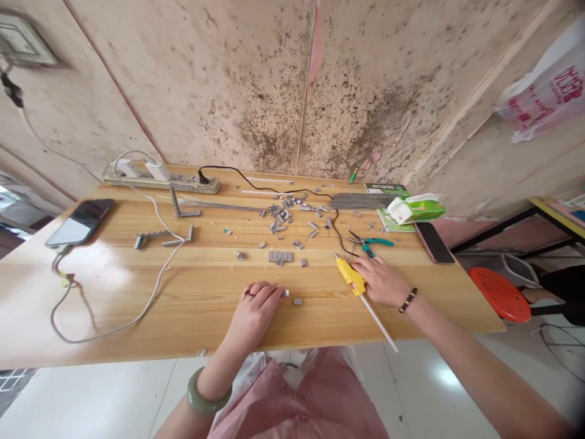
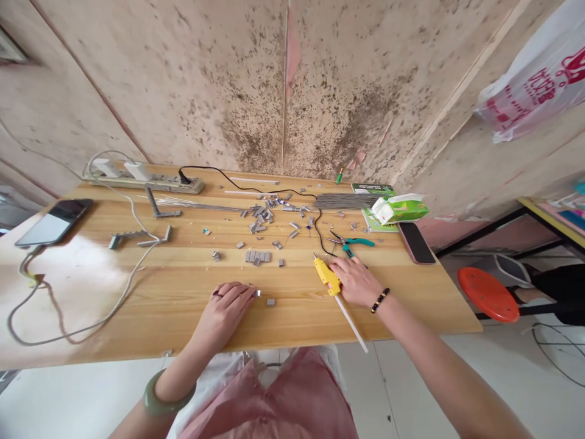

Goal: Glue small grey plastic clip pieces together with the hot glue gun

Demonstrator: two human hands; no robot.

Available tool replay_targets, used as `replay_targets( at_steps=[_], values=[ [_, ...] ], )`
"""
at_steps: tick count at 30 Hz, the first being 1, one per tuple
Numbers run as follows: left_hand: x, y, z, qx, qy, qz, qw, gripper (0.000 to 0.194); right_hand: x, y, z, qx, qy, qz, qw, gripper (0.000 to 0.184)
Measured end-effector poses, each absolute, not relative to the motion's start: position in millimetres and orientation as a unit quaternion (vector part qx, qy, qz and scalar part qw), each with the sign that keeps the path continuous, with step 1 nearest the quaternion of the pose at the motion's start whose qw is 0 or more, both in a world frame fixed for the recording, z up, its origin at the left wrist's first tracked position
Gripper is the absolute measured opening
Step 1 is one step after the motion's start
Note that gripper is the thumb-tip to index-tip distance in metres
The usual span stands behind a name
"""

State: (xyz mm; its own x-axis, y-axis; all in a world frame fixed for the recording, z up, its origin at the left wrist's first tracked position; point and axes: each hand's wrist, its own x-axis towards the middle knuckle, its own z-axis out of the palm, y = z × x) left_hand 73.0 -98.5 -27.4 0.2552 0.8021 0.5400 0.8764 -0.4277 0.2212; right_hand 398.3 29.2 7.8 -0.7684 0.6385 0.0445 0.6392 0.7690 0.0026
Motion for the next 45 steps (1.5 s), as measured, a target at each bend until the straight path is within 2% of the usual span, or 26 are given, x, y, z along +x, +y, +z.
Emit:
replay_targets(
  at_steps=[4, 7, 12, 16, 22, 31, 45],
  values=[
    [72, -97, -32, -0.796, -0.534, -0.276, 0.07, 0.021, 390, 17, 25, -0.39, -0.92, -0.037, 0.012, 0.04],
    [72, -96, -31, -0.799, -0.533, -0.273, 0.062, 0.021, 366, -18, 38, -0.445, -0.891, -0.053, 0.069, 0.043],
    [72, -96, -31, -0.803, -0.527, -0.275, 0.057, 0.02, 304, -68, 27, -0.412, -0.891, 0.115, 0.152, 0.026],
    [71, -96, -31, -0.808, -0.522, -0.27, 0.044, 0.018, 274, -70, -2, -0.429, -0.869, 0.159, 0.188, 0.024],
    [72, -96, -30, -0.812, -0.519, -0.263, 0.03, 0.019, 269, -62, -14, -0.433, -0.86, 0.174, 0.207, 0.009],
    [70, -96, -27, -0.801, -0.534, -0.271, -0.013, 0.02, 265, -58, -21, -0.426, -0.848, 0.196, 0.248, 0.007],
    [69, -96, -25, -0.795, -0.54, -0.276, -0.031, 0.021, 265, -57, -17, -0.421, -0.858, 0.184, 0.231, 0.009]
  ],
)
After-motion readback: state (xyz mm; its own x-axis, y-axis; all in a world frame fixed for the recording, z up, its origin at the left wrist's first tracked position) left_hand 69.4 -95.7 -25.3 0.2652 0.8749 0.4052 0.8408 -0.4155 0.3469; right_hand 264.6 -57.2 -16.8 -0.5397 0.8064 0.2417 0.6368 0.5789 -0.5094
